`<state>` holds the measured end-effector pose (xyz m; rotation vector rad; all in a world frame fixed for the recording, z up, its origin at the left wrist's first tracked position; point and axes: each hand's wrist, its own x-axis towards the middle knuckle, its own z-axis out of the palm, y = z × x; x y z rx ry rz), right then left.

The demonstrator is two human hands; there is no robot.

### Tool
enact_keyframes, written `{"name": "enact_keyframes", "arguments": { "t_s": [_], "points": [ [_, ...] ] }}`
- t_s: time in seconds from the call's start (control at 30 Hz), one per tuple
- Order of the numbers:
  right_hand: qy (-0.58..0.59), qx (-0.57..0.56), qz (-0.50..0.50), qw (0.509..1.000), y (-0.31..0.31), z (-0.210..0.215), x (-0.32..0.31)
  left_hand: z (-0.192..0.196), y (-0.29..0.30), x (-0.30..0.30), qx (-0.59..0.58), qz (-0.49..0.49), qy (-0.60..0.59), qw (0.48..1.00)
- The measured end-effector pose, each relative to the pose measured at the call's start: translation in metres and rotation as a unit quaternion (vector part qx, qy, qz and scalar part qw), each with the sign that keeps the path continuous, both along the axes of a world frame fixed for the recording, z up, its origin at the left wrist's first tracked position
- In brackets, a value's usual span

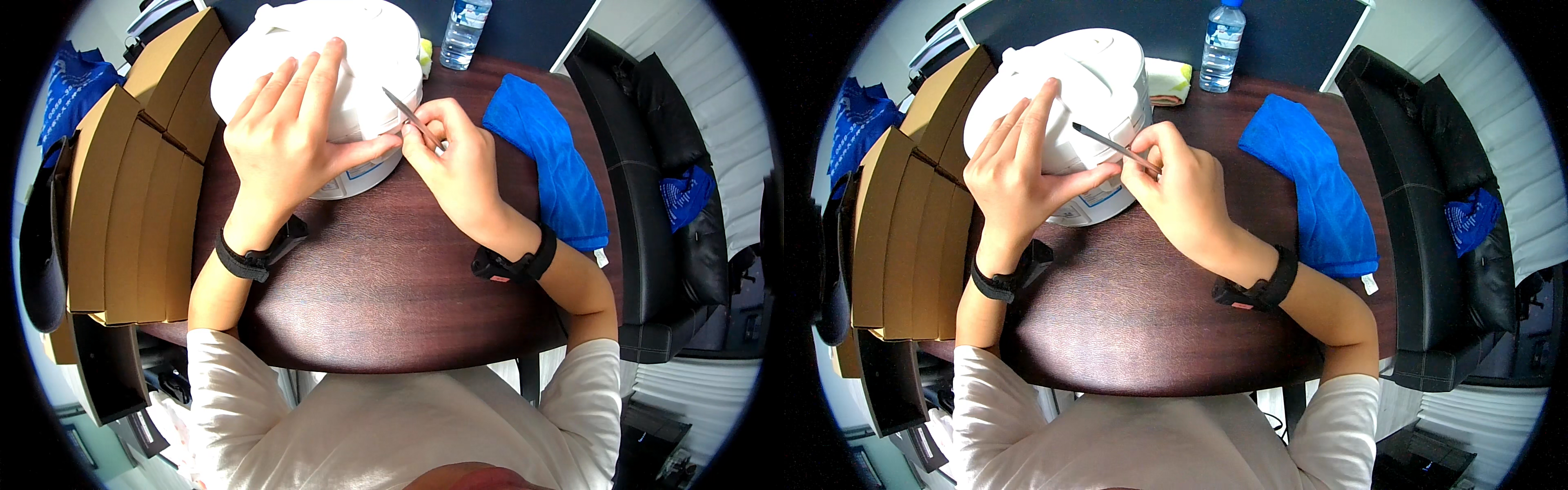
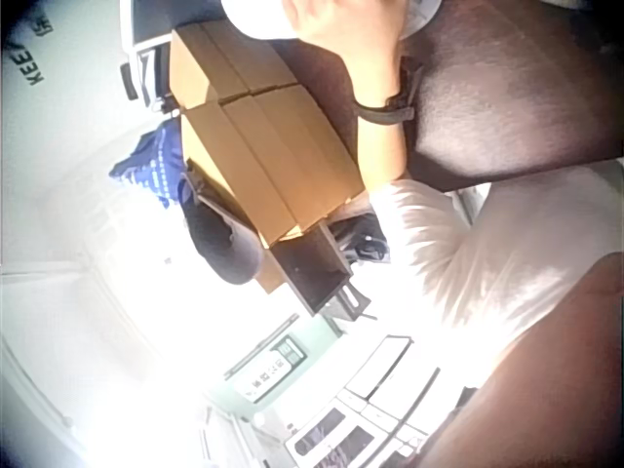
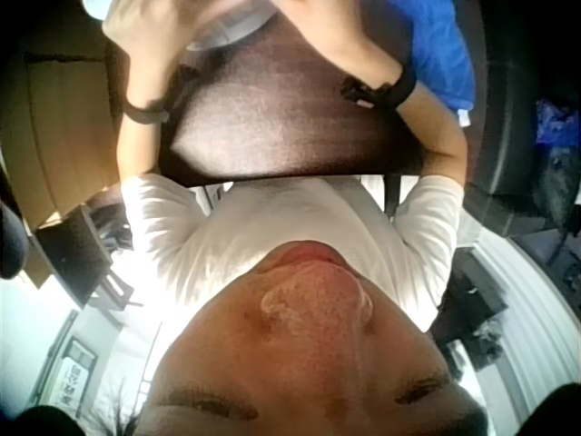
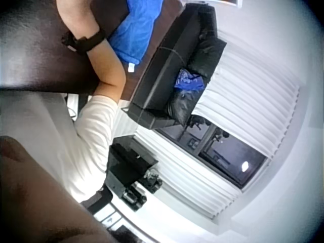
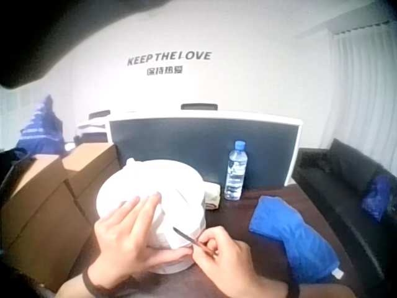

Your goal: The person uses a screwdriver to remove screws from a white rice cooker, detaching the lid and a small white plastic component. They wipe the component with a blue cloth and continue unscrewing parts of the cooker's base.

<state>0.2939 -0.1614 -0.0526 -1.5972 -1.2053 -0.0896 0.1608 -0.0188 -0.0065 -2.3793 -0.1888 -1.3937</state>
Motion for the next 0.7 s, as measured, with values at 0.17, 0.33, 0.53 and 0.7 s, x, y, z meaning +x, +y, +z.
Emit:
{"name": "enact_keyframes", "arguments": {
  "t_s": [0.17,0.33,0.53,0.7],
  "points": [
    [0.006,0.003,-0.004,1.0,-0.0008,0.0001,-0.0013,0.0008,-0.0008,0.0004,0.003,-0.001,-0.003,1.0],
    [0.023,0.017,0.005,1.0,0.0005,0.001,-0.0026,0.0014,-0.0009,0.001,0.011,-0.004,-0.005,1.0],
    [0.014,0.013,0.0,1.0,0.0028,0.0011,-0.0003,0.002,-0.0008,0.0008,0.012,-0.001,-0.005,1.0],
    [0.028,0.027,0.011,0.999,0.0008,-0.0006,-0.0009,0.0019,-0.0013,0.0004,0.014,0.004,-0.001,1.0]
  ]
}}
